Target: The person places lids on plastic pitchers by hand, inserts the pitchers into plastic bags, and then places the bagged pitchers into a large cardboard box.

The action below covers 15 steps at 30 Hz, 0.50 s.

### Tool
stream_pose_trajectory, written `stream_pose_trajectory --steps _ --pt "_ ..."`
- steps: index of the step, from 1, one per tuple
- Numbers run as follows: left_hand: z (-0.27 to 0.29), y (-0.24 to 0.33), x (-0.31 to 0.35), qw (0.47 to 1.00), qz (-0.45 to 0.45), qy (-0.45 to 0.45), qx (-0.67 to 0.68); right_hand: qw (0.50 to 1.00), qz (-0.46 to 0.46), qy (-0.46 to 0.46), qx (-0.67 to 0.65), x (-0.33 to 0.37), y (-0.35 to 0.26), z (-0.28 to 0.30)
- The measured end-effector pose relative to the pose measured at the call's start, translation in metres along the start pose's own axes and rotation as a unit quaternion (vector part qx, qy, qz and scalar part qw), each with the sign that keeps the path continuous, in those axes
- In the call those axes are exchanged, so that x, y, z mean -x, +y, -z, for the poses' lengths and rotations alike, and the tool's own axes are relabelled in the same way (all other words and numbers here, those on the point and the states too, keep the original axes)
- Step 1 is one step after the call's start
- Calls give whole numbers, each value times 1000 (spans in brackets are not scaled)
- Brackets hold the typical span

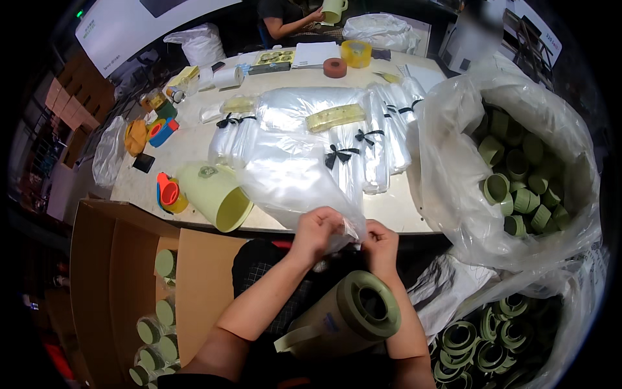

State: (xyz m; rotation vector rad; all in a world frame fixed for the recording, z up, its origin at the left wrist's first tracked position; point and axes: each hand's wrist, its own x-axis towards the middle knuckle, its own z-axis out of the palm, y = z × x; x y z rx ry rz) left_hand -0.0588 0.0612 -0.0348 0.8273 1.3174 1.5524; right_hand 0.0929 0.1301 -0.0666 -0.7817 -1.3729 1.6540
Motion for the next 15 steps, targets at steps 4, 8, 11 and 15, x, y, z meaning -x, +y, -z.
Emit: stream_pose_trajectory --steps 4,8,11,15 --pt "2 20 24 997 3 22 79 988 -30 0 -149 4 -9 14" --pt "-13 0 35 992 -26 2 -123 980 -57 -129 142 11 -33 11" --pt "0 30 46 968 49 -52 240 985 54 157 45 18 -18 56" --pt "22 20 50 963 28 -263 -44 869 -129 256 -402 31 10 116"
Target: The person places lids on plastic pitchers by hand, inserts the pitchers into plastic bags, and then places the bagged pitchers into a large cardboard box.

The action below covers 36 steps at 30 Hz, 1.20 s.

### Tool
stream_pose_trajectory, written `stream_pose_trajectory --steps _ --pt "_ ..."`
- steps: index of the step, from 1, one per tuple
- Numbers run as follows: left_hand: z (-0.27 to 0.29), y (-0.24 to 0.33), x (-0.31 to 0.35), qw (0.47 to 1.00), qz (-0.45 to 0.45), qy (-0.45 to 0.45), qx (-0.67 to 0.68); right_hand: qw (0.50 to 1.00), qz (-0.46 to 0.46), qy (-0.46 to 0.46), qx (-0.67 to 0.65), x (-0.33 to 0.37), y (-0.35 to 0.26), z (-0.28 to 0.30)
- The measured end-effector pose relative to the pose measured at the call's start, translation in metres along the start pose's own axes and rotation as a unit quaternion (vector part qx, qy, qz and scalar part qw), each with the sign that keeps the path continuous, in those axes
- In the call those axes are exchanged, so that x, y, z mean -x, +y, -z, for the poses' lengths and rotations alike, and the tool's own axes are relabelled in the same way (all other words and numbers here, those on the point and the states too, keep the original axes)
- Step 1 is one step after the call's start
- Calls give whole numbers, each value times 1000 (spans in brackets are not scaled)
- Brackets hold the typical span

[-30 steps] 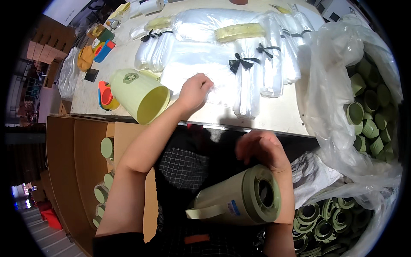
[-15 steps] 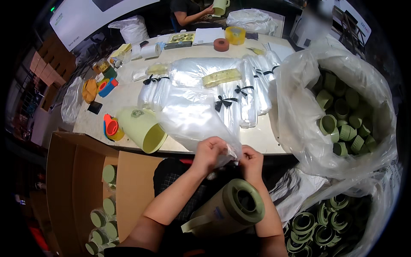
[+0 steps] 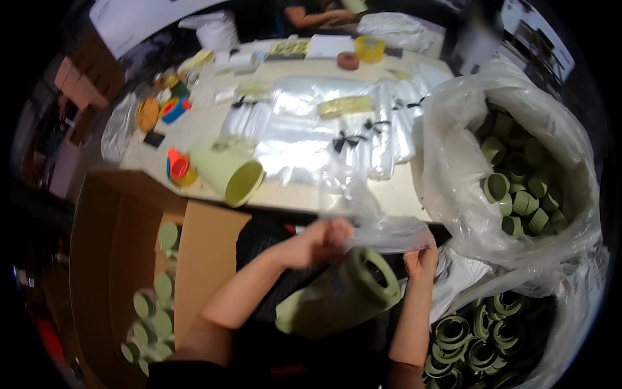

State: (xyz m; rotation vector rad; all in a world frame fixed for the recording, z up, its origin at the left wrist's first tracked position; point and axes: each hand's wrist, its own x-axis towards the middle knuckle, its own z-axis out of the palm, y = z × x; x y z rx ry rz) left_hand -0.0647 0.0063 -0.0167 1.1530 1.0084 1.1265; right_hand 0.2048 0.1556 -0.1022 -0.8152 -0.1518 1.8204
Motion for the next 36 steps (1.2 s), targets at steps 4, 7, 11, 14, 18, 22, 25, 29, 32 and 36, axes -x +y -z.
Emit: stream_pose_trajectory --steps 4,7,11,14,18,22,25,29,32,36 --pt "7 -17 -15 975 -80 188 85 888 299 18 350 82 37 -2" --pt "-27 58 50 931 -136 114 -319 780 391 58 485 146 72 13" --pt "-49 2 152 836 -134 277 -454 739 204 -241 595 202 93 42" --pt "-61 -50 229 870 74 331 -357 703 119 -298 635 235 119 66" --pt "-61 -69 255 861 -63 448 -234 698 -215 -402 552 229 135 22" --pt "-14 -47 329 764 127 559 -296 615 -174 -544 544 243 162 -100" --pt "73 -137 459 661 -38 744 -90 566 66 -743 352 261 212 -131" --pt "166 -200 587 564 -9 819 -108 574 -52 -691 436 259 214 -141" --pt "209 -199 624 592 108 795 72 690 26 -611 387 203 230 -117" --pt "193 -167 511 602 335 712 137 760 59 -443 472 118 221 -118"
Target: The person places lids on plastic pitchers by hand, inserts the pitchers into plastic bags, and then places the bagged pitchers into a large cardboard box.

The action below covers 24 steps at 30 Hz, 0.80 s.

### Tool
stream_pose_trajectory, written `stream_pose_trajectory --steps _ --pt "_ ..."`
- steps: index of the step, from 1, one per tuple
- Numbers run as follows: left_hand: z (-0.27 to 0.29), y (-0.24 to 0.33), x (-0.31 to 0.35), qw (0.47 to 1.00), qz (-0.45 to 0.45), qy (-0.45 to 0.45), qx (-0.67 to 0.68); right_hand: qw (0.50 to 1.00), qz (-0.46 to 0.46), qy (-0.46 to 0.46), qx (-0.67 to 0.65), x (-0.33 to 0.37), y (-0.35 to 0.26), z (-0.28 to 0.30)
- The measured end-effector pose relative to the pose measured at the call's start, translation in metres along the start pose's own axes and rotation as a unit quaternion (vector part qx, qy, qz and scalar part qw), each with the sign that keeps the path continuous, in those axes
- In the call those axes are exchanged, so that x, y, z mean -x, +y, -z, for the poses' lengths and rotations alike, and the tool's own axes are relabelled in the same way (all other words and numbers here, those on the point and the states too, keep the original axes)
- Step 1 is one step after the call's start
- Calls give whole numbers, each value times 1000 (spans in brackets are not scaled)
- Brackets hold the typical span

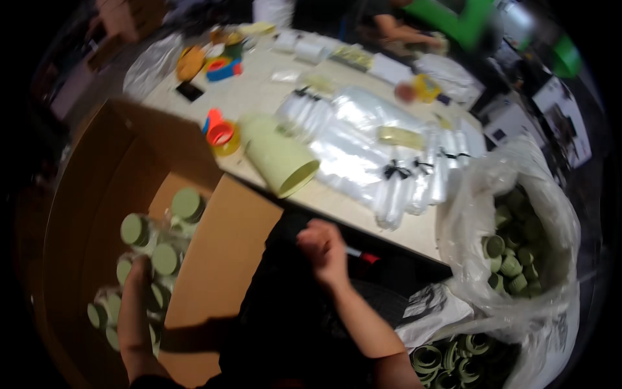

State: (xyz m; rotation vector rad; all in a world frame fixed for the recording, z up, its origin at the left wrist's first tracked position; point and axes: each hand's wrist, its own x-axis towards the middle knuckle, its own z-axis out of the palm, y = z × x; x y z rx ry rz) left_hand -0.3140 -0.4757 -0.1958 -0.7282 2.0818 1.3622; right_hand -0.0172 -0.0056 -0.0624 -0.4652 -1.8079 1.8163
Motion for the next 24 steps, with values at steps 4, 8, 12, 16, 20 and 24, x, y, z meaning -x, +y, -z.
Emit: stream_pose_trajectory --steps 4,8,12,16,20,24 --pt "88 -39 -25 892 -188 -71 -405 971 -164 104 -136 -69 -11 -46" --pt "22 -7 74 865 -301 188 -355 941 -225 92 -234 -154 12 -61" --pt "-38 20 168 820 -478 209 -234 925 -121 61 -355 -142 -19 -53" --pt "-152 63 218 861 -505 -58 1 969 23 59 -238 -81 32 32" --pt "-290 87 310 776 -552 -304 -29 981 -65 55 -172 -19 9 116" --pt "-330 82 334 669 -371 -619 -177 993 -98 67 -17 28 -58 166"
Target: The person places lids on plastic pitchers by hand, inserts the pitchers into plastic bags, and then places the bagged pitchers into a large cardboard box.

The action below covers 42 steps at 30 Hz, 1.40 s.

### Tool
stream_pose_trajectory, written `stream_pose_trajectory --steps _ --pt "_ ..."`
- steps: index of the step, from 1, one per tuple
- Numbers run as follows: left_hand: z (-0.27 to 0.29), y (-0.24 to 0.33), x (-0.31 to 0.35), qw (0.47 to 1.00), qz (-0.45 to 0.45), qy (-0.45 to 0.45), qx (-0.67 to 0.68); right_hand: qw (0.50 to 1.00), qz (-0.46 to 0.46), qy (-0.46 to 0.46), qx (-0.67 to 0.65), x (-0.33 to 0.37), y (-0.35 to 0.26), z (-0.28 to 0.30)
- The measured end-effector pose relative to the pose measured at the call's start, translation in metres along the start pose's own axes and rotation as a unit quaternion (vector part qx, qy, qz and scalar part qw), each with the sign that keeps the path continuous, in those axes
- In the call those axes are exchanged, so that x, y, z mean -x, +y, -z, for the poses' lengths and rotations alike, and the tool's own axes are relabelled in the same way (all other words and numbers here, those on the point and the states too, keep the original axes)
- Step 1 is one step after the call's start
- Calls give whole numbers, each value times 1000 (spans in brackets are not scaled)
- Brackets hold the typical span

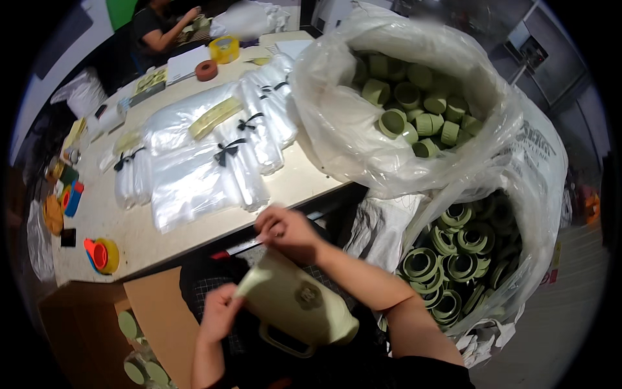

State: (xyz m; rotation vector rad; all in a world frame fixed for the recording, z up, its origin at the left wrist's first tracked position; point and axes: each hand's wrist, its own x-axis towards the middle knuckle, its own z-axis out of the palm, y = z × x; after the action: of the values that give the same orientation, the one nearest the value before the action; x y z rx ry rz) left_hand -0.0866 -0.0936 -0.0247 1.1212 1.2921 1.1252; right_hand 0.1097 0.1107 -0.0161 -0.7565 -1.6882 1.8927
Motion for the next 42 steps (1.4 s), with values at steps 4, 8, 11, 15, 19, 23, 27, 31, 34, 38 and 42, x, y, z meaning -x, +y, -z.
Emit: stream_pose_trajectory --steps 4,8,11,15,19,23,27,31,34,38,42 --pt "-9 16 9 994 83 7 67 878 177 411 -169 -28 -1 167" --pt "-10 14 1 993 88 36 74 727 184 606 -266 -28 -7 348" --pt "-4 12 -12 986 53 121 104 799 114 544 -229 -31 24 403" --pt "-20 -14 -19 931 54 247 265 779 163 603 50 -36 65 392" --pt "-39 -5 -22 887 52 316 332 677 154 671 259 4 45 311" --pt "-34 4 -30 865 45 340 367 856 199 470 -84 73 11 221" --pt "-20 -4 -15 874 35 328 356 919 70 81 -379 94 11 94" --pt "-9 -10 15 881 54 309 355 976 177 126 23 91 -14 27" --pt "-3 -6 28 867 117 326 359 892 392 20 226 97 -59 6" --pt "-10 24 18 871 -59 412 261 840 438 122 298 115 -37 -9" --pt "-24 64 12 878 -206 412 134 928 131 330 -115 116 7 -15"
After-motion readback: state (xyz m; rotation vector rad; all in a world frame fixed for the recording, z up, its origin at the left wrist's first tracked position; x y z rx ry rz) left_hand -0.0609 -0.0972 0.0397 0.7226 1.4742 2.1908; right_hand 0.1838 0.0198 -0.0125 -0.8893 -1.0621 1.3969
